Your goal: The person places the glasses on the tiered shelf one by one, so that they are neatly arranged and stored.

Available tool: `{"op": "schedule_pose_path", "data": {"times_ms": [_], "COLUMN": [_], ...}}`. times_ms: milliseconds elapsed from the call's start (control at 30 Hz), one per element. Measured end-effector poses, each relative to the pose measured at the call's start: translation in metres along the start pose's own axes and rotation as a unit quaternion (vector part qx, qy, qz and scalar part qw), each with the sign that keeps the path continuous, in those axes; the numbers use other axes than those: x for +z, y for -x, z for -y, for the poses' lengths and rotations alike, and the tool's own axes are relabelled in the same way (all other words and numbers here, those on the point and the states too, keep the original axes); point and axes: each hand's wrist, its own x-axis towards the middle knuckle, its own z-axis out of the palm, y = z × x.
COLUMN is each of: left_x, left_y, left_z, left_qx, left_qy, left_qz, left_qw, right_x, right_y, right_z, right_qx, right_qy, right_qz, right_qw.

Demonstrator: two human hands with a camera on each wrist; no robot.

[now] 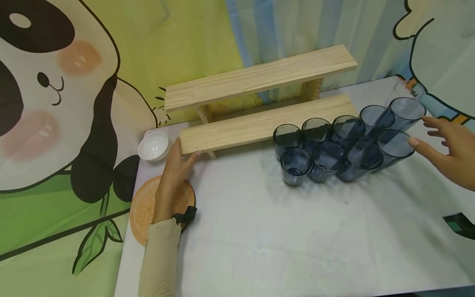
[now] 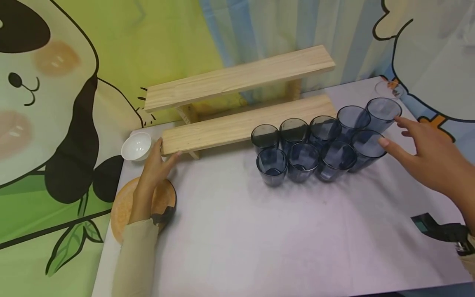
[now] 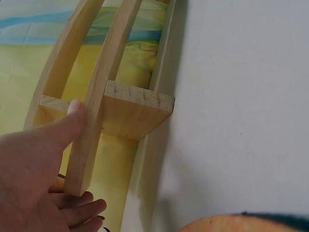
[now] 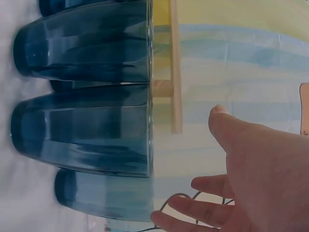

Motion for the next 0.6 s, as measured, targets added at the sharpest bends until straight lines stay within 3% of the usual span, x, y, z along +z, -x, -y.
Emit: {"op": "schedule_pose_path", "data": {"times_ms": [167, 400, 600], "left_x": [0.005, 0.01, 0.009], "left_y": [-0.002, 0.003, 0.001], "left_z": [0.006, 0.007, 0.006], "left_qx": [0.006, 0.002, 0.009], "left_qy": [0.036, 0.034, 0.015], "left_qz": [-0.024, -0.032, -0.035], "left_qw": [0.9991, 0.9989, 0.9992], "right_x": [0.005, 0.001, -0.004], "right_y": [0.005, -0.002, -0.003], "right_z": [0.003, 0.005, 0.016], "right_qx": [-0.007, -0.006, -0.026], "right_qy": [-0.014, 0.008, 0.04], "right_qz": [0.002, 0.021, -0.027], "right_qw": [0.9999, 0.9997, 0.9985]}}
